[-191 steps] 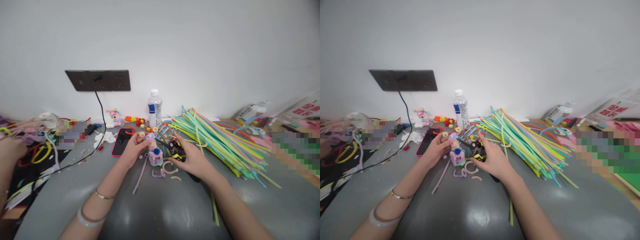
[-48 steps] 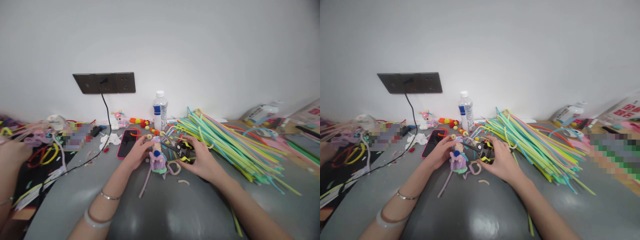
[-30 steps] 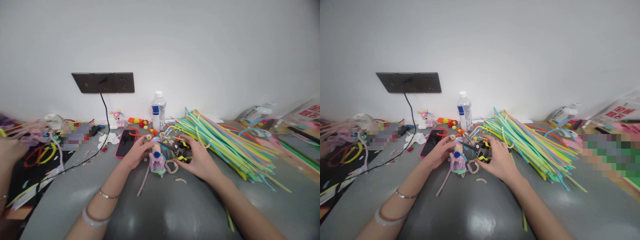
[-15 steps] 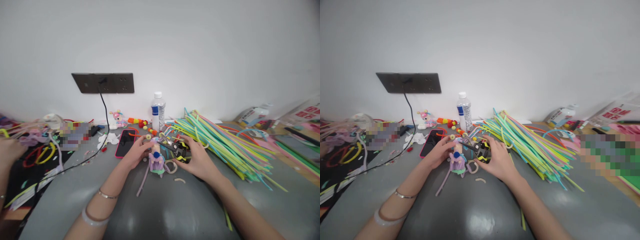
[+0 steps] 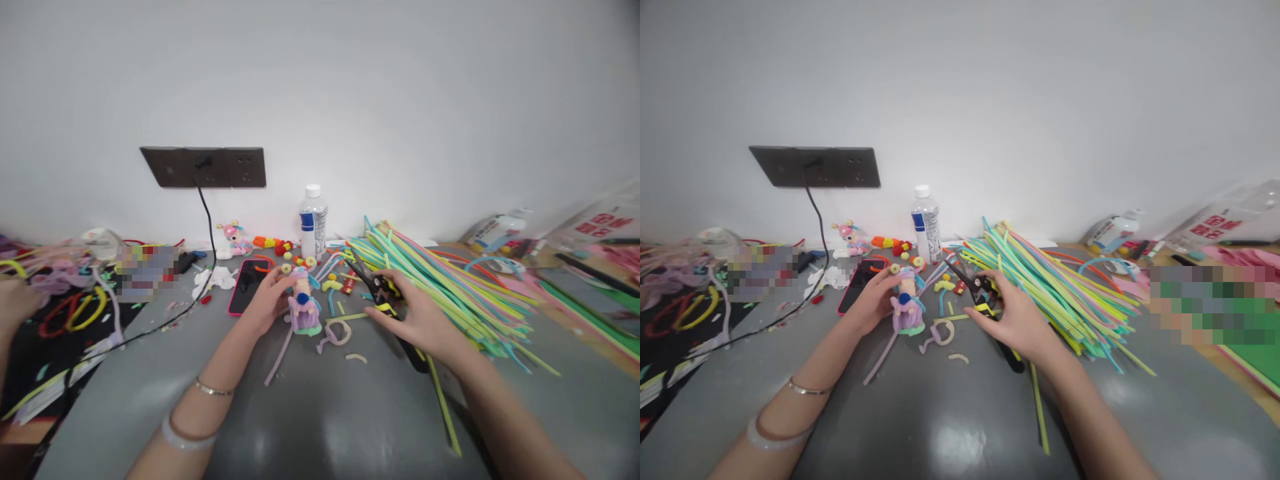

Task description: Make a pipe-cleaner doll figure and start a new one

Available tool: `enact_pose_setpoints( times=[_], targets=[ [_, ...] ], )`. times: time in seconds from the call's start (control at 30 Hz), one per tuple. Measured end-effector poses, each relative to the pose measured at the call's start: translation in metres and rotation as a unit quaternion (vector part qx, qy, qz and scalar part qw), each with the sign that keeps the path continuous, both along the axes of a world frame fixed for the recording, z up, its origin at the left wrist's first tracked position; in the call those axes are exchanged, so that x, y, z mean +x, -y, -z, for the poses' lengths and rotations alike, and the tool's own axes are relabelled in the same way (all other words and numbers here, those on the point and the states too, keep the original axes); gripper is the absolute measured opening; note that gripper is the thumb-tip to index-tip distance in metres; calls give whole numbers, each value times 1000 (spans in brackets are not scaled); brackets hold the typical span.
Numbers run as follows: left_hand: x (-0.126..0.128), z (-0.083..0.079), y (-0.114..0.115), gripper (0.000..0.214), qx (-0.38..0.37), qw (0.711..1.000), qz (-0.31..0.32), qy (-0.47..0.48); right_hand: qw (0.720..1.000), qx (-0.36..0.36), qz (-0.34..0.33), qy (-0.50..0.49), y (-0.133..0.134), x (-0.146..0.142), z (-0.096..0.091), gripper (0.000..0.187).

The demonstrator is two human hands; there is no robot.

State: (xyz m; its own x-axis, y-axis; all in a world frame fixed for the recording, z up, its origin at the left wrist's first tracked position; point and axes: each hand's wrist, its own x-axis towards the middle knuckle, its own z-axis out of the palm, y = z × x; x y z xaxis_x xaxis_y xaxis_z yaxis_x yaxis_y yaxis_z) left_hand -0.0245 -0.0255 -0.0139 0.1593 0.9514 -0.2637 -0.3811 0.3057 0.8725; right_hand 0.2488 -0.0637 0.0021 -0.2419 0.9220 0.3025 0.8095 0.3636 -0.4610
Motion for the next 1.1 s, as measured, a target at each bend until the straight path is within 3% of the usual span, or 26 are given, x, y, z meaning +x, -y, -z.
enact_pose_setpoints(
  times=[0.17, 0.33, 0.47, 0.6, 0.77, 0.93, 1.0, 1.1],
  targets=[
    [-1, -2, -1, 38, 11, 999, -27, 30, 986, -57, 58, 147, 49, 27, -8, 52],
    [1, -3, 0, 36, 13, 999, -21, 26, 963, -82, 105, 234, 104, 21, 21, 48],
    [1, -1, 0, 36, 11, 999, -30, 32, 954, -75, 122, 264, 121, 11, 44, 45],
    [-1, 0, -1, 34, 26, 999, -29, 36, 948, -62, 130, 283, 127, 9, 52, 47],
    [-2, -2, -2, 32, 39, 998, -35, 40, 939, -78, 135, 307, 137, 14, 46, 44],
    [-1, -3, -1, 34, 23, 999, -26, 34, 962, -126, 92, 224, 139, 49, 38, 45],
    [0, -3, -1, 36, 16, 999, -21, 25, 970, -152, 57, 183, 133, 73, 24, 44],
    [1, -3, -1, 39, 5, 1000, -12, 11, 976, -152, 49, 148, 116, 98, -11, 38]
  ],
)
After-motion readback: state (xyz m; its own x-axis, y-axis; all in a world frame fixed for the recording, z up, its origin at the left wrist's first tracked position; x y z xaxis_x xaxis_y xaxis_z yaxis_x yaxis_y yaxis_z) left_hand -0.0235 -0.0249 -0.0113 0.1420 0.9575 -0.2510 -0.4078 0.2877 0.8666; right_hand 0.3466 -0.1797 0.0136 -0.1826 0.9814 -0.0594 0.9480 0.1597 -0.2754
